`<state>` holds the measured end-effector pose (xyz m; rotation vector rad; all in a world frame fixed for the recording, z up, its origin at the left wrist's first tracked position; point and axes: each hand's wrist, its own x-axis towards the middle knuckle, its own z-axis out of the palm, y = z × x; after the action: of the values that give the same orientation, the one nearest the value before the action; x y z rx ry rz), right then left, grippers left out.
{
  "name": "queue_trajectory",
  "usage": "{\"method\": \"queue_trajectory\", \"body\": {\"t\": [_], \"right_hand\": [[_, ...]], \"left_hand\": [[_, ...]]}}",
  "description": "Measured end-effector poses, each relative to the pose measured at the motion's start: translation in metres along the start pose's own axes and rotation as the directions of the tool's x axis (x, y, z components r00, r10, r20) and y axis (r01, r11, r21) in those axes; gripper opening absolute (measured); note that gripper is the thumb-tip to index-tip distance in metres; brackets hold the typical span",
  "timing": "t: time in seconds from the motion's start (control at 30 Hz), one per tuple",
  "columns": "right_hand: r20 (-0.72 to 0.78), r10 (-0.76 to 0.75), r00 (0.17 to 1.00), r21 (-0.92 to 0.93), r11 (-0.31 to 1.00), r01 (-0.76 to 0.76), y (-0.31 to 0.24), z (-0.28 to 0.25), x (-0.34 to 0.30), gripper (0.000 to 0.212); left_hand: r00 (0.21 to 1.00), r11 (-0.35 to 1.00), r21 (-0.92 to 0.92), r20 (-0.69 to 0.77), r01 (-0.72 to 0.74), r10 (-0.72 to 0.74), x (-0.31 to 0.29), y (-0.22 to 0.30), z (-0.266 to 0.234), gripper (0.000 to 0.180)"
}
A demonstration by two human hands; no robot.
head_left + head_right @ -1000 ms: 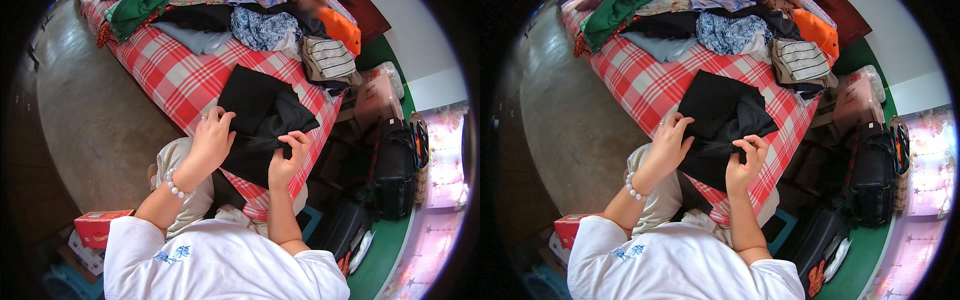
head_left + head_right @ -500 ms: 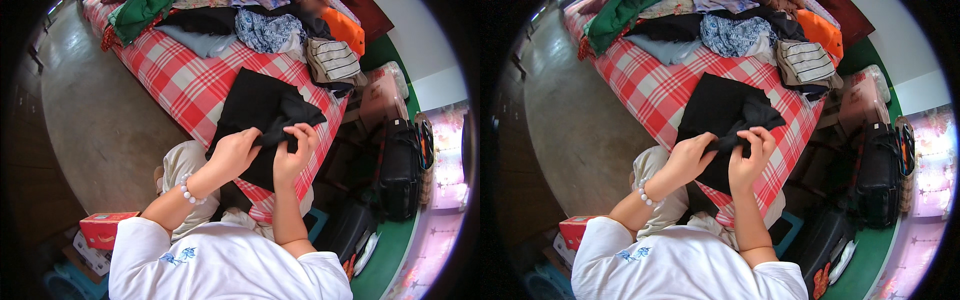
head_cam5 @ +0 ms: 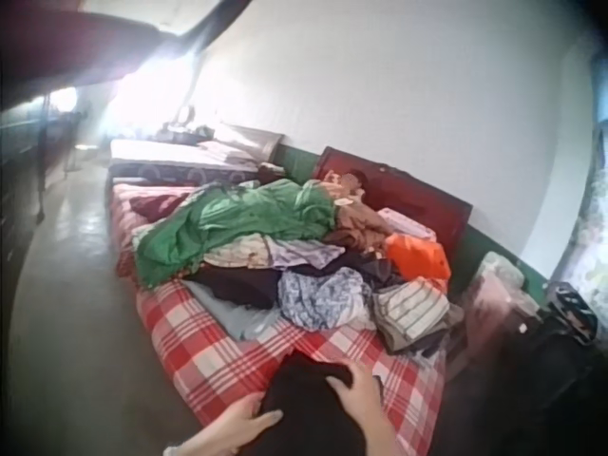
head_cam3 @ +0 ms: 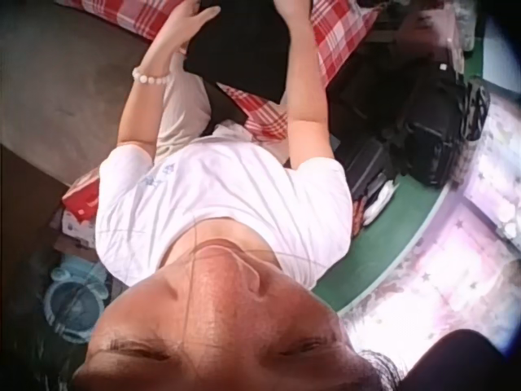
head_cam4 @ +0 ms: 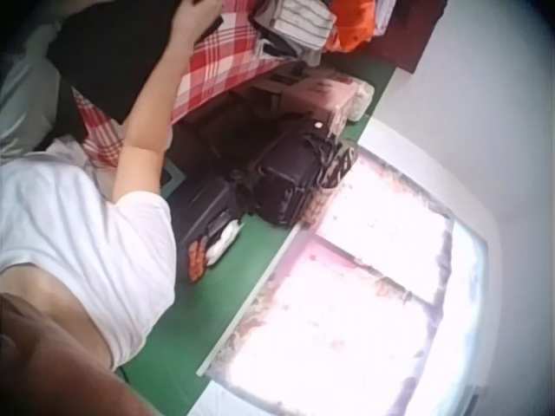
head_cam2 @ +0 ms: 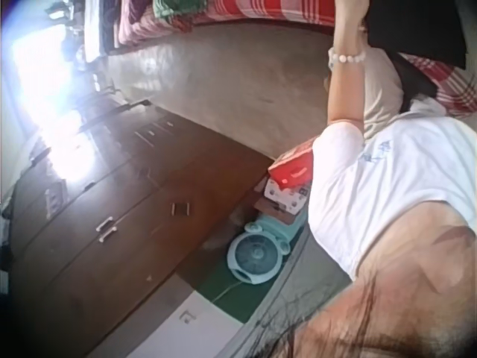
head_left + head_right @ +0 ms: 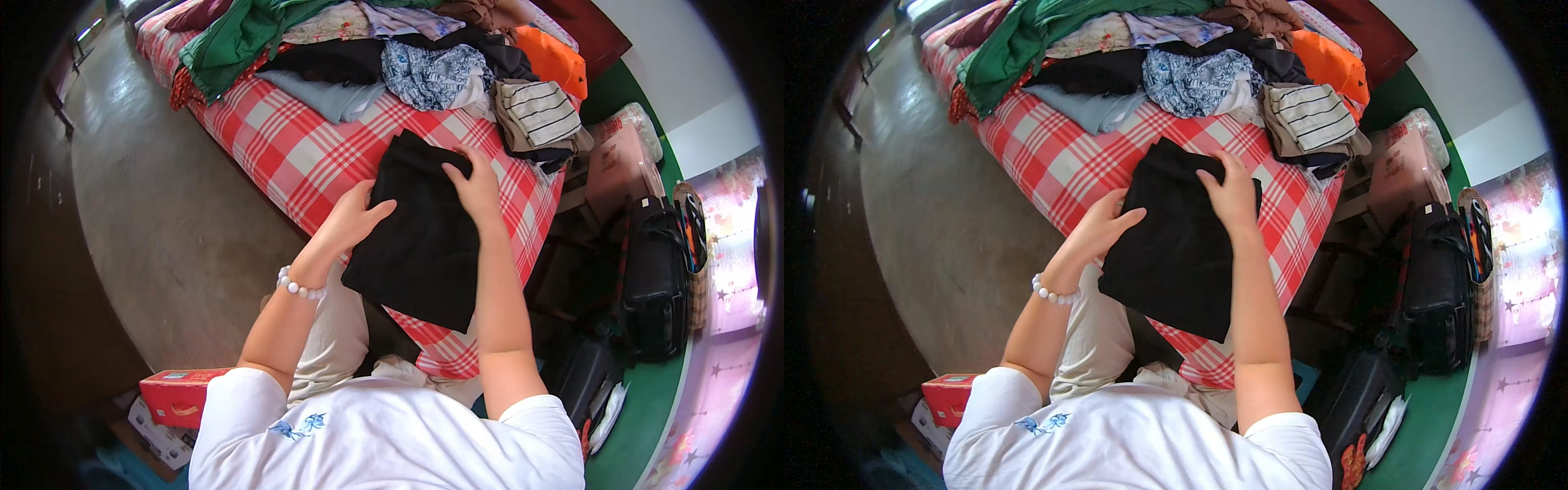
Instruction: The person folds various garments on a bed, including pants, shirts, and a towel. They smooth and fold each item by hand, placing the folded pieces into a neat stack on the bed.
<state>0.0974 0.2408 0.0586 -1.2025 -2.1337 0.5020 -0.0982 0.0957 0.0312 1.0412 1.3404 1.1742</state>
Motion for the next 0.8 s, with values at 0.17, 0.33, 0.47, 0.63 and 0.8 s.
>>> {"method": "queue_trajectory", "body": {"t": [0.17,0.33,0.47,0.63,0.8], "right_hand": [[0.259,-0.123,0.958,0.096,0.99,0.101,0.049,-0.037,-0.001,0.036],[0.236,-0.148,0.96,0.074,0.988,0.135,0.097,-0.041,0.009,0.03],[0.177,0.111,0.978,0.02,0.993,-0.116,0.114,-0.039,0.026,0.031],[-0.049,0.028,0.998,-0.434,0.9,-0.046,0.114,-0.006,0.021,0.036],[-0.095,-0.101,0.99,-0.538,0.842,0.034,0.116,-0.003,0.038,0.034]], "left_hand": [[0.928,0.916,0.293,-0.172,-0.273,0.331,0.058,-0.007,0.008,0.055],[0.921,0.855,0.444,-0.143,-0.267,0.361,0.11,-0.009,0.006,0.035],[0.932,0.874,0.448,-0.2,-0.187,0.302,0.128,-0.014,0.009,0.028],[0.906,0.81,0.579,-0.288,-0.093,0.31,0.132,-0.016,0.016,0.026],[0.881,0.754,0.655,-0.328,-0.047,0.34,0.127,-0.016,0.022,0.022]]}}
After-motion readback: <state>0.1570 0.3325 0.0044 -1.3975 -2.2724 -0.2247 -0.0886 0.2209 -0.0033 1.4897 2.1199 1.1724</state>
